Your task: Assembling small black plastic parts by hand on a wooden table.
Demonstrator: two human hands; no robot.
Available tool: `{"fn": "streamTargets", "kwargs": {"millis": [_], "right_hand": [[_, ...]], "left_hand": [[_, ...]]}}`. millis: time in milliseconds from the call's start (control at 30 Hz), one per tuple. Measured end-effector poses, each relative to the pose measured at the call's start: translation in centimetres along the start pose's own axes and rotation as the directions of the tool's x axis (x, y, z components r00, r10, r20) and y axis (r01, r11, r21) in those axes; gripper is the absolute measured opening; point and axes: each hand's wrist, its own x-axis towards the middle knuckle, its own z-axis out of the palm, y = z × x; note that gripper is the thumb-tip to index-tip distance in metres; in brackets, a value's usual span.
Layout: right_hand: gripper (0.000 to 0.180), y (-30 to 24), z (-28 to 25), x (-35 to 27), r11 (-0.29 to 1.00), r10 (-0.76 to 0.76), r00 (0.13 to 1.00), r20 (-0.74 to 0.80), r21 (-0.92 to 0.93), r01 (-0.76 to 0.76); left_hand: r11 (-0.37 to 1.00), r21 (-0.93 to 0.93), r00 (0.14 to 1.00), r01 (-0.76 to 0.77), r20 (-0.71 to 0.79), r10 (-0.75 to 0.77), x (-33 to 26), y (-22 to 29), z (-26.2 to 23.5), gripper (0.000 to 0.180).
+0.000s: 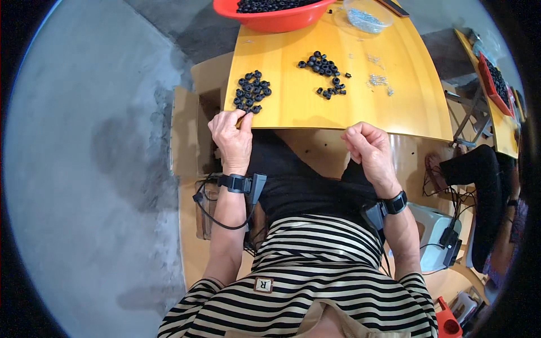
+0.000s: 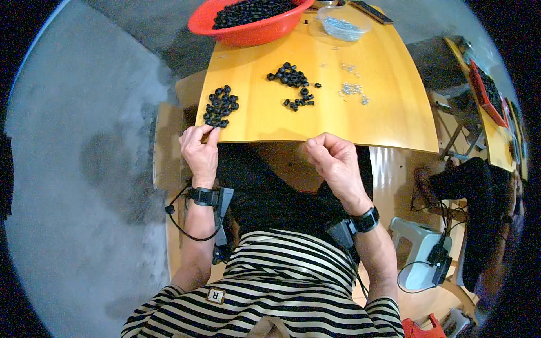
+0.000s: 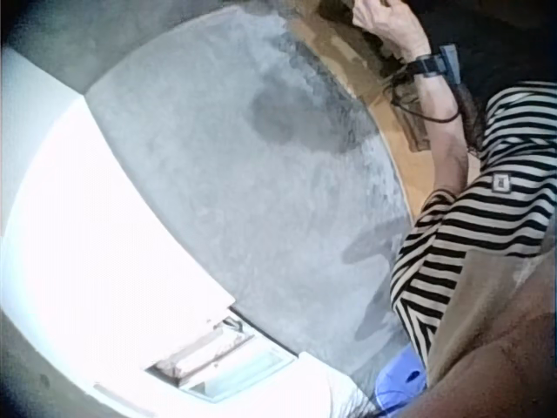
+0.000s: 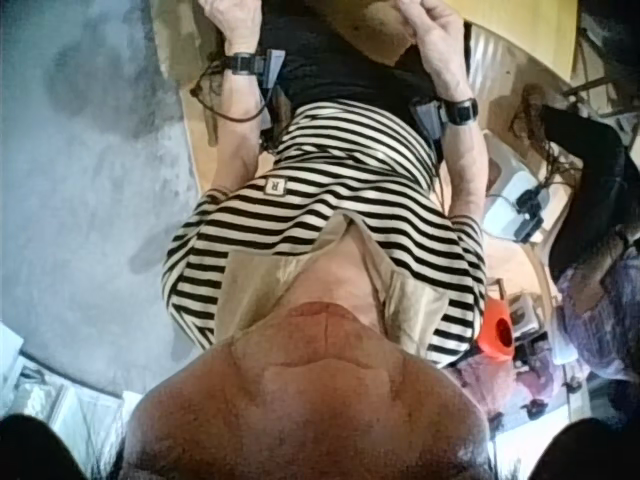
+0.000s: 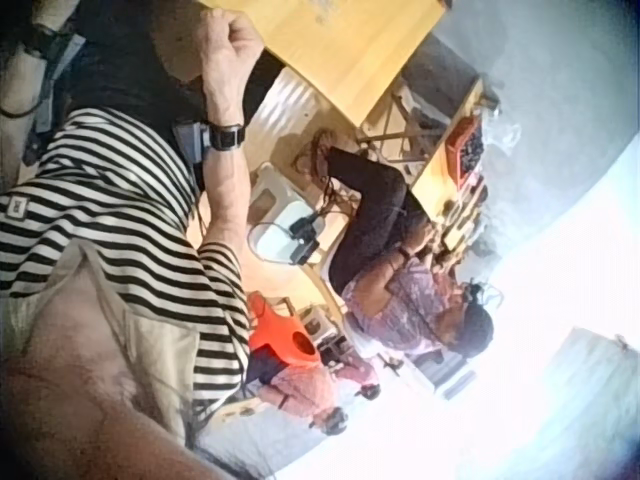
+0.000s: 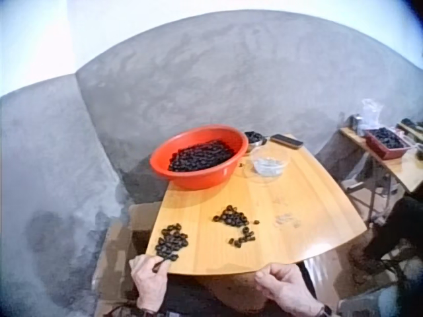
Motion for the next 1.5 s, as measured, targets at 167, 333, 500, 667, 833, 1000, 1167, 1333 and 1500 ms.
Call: {"fn": "streamTargets", "kwargs": {"millis": [167,333,500,667,833,1000,1167,1333,1500], "right_hand": [[0.021,0.4,-0.1,1.5,0.875,-0.285,0.956,-0.064,-0.425,0.232],[0.013,-0.4,-0.3,3.8,0.691,-0.477,0.871,-0.117,-0.663,0.289],[0.009,-0.5,-0.8,6.4,0.559,-0.614,0.781,-0.113,-0.761,0.33],[0.007,-0.8,-1.9,8.5,0.499,-0.654,0.75,-0.098,-0.802,0.33],[0.03,-1.3,-0.4,10.3,0.365,-0.621,0.775,-0.116,-0.918,0.154],[0.044,-1.6,0.3,11.6,0.312,-0.48,0.864,-0.15,-0.95,0.008],[0.042,-1.5,0.2,12.2,0.303,-0.47,0.87,-0.146,-0.953,0.004],[0.037,-2.1,0.0,11.4,0.658,-0.48,0.825,-0.299,-0.745,0.113],[0.026,-2.2,-0.5,6.9,0.893,-0.382,0.902,-0.201,-0.333,0.304]], "left_hand": [[1.0,-0.001,0.999,0.031,-0.01,-0.031,0.0,0.4,-0.3,0.018],[1.0,-0.002,0.999,0.014,-0.032,-0.014,-1.1,2.1,-0.6,0.017],[0.96,-0.28,0.998,0.02,0.071,0.0,-1.0,4.8,0.3,0.014],[0.92,-0.393,0.989,-0.001,0.135,0.058,0.7,7.5,2.7,0.011],[0.859,-0.498,0.973,0.118,0.23,0.0,1.0,8.9,5.7,0.01],[0.876,-0.473,0.971,0.091,0.236,0.026,0.2,8.6,6.4,0.009],[0.866,-0.494,0.977,0.078,0.212,0.033,0.1,8.7,6.5,0.01],[0.889,-0.457,0.972,0.039,0.223,0.072,0.1,8.6,6.3,0.01],[0.824,-0.542,0.955,0.165,0.297,0.005,-0.3,9.2,4.9,0.013]]}}
